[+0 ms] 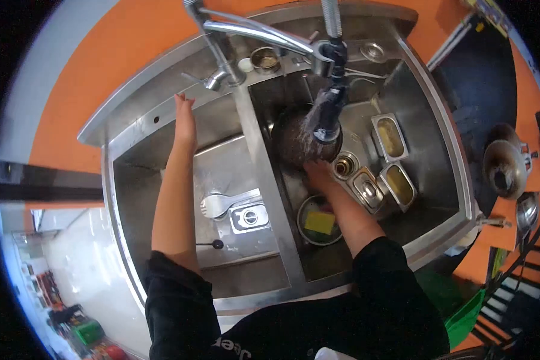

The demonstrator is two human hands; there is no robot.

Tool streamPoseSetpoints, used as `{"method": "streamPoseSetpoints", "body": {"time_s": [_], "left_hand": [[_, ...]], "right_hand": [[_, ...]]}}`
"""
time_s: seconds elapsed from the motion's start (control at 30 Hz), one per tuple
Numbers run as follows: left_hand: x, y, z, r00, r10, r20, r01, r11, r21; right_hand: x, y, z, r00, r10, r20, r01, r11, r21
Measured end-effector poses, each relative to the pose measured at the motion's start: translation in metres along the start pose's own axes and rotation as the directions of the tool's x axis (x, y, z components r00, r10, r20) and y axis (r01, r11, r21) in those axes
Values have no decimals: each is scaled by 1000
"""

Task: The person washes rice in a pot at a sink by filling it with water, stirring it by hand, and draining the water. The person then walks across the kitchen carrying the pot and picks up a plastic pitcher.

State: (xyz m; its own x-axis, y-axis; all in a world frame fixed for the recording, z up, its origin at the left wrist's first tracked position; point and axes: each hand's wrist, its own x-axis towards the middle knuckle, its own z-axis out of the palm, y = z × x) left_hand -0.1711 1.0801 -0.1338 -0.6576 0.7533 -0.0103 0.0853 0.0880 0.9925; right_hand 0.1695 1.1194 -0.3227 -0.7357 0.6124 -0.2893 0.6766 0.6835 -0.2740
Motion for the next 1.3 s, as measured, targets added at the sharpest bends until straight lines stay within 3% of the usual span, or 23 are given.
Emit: {"method": "streamPoseSetpoints", "body": {"time_s": [0.13,0.2,0.27,0.43,0.5,0.53,0.6,0.63,0.67,0.7,0.77,0.83,0.87,0.9,0.93,1.0,1.07,1.1,1.13,1.17,1.23,1.27,1.3], "left_hand": [[39,-2,39,993,28,-111,-30,999,-17],[40,18,63,980,-29,-197,13,996,-84],[91,-10,31,995,95,32,-99,985,141],[70,14,3,1000,13,12,-16,918,396],[8,12,21,983,179,37,-181,921,346],[-48,23,46,969,241,56,-247,949,194],[-98,-2,65,936,139,324,-131,990,-47],[-136,12,86,902,19,430,45,990,-137],[-159,15,102,866,-156,475,207,977,-57],[-172,2,110,801,-181,570,258,964,-56],[-194,6,139,746,-373,552,422,906,41],[-201,1,165,723,-467,509,433,880,193],[-200,-2,175,712,-512,481,437,859,267],[-194,-29,181,719,-444,535,327,895,303],[-186,-64,188,798,-416,436,198,865,461],[-167,-118,208,921,-283,267,-16,658,753],[-140,-109,228,846,-515,142,23,300,954],[-142,-119,230,913,-407,-6,182,394,901],[-139,-142,226,922,-375,-99,247,369,896],[-139,-159,216,922,-386,26,127,366,922],[-136,-202,199,960,-243,141,-38,382,923],[-136,-235,193,988,-88,126,-82,394,915],[-140,-251,189,992,62,108,-124,399,909]], "right_hand": [[0,14,30,965,-74,-250,97,992,81],[-4,8,20,975,-22,-221,41,996,84],[-6,5,16,979,13,-203,8,995,102],[-6,6,14,998,8,-68,-2,995,97],[-11,6,10,997,21,-80,-12,994,105],[-13,5,10,996,25,-83,-15,994,111],[-22,14,1,1000,12,-13,-10,987,159],[-29,21,-4,1000,4,27,-9,983,181],[-37,28,-6,1000,-7,-23,11,985,174],[-45,36,-8,997,-19,-70,31,986,163],[-58,58,-3,993,-89,-79,98,989,114],[-60,88,6,979,-205,1,204,978,45],[-61,100,2,974,-227,-6,225,963,147],[-63,112,-1,969,-245,-15,241,938,251],[-65,119,-7,966,-258,-26,250,901,355],[-82,118,-38,976,10,-220,75,924,375],[-76,125,-36,881,319,-351,-108,856,505],[-63,129,-14,795,488,-360,-190,765,616],[-56,135,1,687,644,-337,-253,646,720],[-54,142,-2,805,592,-40,-275,432,859],[-50,150,19,899,439,-4,-241,502,831],[-48,153,38,932,361,19,-222,532,817],[-47,151,44,920,376,111,-254,355,899]]}}
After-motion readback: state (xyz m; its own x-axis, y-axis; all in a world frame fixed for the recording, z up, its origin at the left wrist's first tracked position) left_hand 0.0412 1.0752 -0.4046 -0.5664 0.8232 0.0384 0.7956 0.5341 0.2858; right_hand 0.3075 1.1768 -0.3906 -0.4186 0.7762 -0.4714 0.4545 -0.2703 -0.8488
